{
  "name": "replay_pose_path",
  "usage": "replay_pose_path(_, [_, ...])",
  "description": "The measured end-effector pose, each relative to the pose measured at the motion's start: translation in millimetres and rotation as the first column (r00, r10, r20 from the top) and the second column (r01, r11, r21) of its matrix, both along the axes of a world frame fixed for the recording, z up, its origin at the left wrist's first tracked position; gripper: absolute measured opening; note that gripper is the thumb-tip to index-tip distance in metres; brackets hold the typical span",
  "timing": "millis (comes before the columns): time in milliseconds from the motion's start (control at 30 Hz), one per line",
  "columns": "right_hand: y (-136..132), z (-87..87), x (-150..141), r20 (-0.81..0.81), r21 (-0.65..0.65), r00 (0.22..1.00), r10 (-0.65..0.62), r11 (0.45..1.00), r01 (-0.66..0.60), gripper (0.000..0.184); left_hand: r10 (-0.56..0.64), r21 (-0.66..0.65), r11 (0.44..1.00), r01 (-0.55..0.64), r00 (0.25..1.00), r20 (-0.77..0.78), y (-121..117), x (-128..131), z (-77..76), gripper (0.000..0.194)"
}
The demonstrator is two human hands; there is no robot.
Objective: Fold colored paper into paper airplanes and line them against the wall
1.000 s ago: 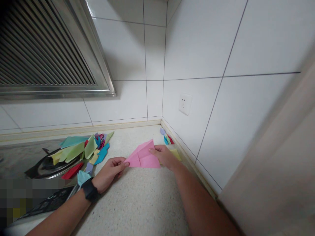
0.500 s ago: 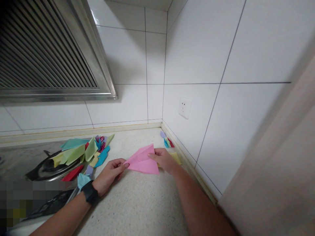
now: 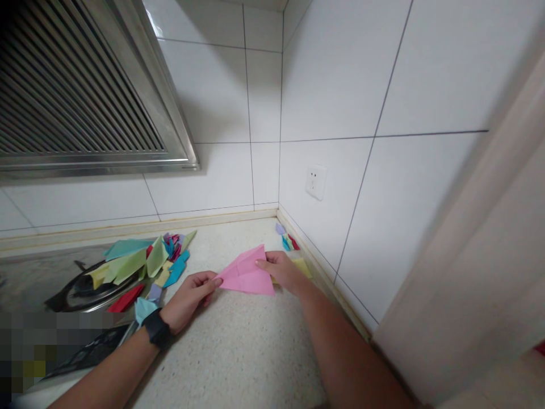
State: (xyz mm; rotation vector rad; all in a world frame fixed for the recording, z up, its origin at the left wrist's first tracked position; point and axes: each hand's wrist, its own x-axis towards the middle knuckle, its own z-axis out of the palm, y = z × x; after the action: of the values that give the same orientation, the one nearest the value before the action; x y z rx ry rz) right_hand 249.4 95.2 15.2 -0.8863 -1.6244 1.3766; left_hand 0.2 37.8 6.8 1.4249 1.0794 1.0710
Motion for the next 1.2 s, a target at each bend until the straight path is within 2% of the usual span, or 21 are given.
replay_pose_path(233, [-1.0,0.4,-0.3,-0.066,-0.034,0.998,0.026,0.999,-0.028,0.039,-0.001,-0.012,1.000,0.002,1.000,0.005,-0.3,-0.3,2.9,0.038])
replay_pose_path(567, [0.6,-7.4,2.4,0.096,0.014,0.995,-0.031,0.999,0.029,0.040,-0.073,-0.001,0.997,0.073,0.997,0.006,2.6,-1.3,-3.0,0.036])
replay_pose_path(800, [-0.6,-11.2,-3.2,0.123,0.047,0.992,0.028,0.998,-0.034,0.037,-0.118,-0.010,0.993,0.118,0.993,-0.009,3.4,-2.1,-6.4,0.034])
replay_pose_path(967, [-4.0,-11.4,-4.6,0.165,0.027,0.986,0.000,1.000,-0.004,0.038,-0.128,-0.019,0.992,0.128,0.992,-0.001,3.6,-2.4,-7.8,0.033])
replay_pose_path(1033, [-4.8,-10.0,-3.9,0.137,0.009,0.990,0.011,1.000,-0.012,0.038,-0.128,-0.019,0.992,0.128,0.992,0.011,4.2,-2.1,-8.1,0.032])
replay_pose_path(1200, [-6.1,-2.9,-2.0,-0.073,0.005,0.988,0.135,0.991,-0.135,0.038,-0.129,0.001,0.992,0.129,0.990,0.053,5.5,-1.2,-7.1,0.031])
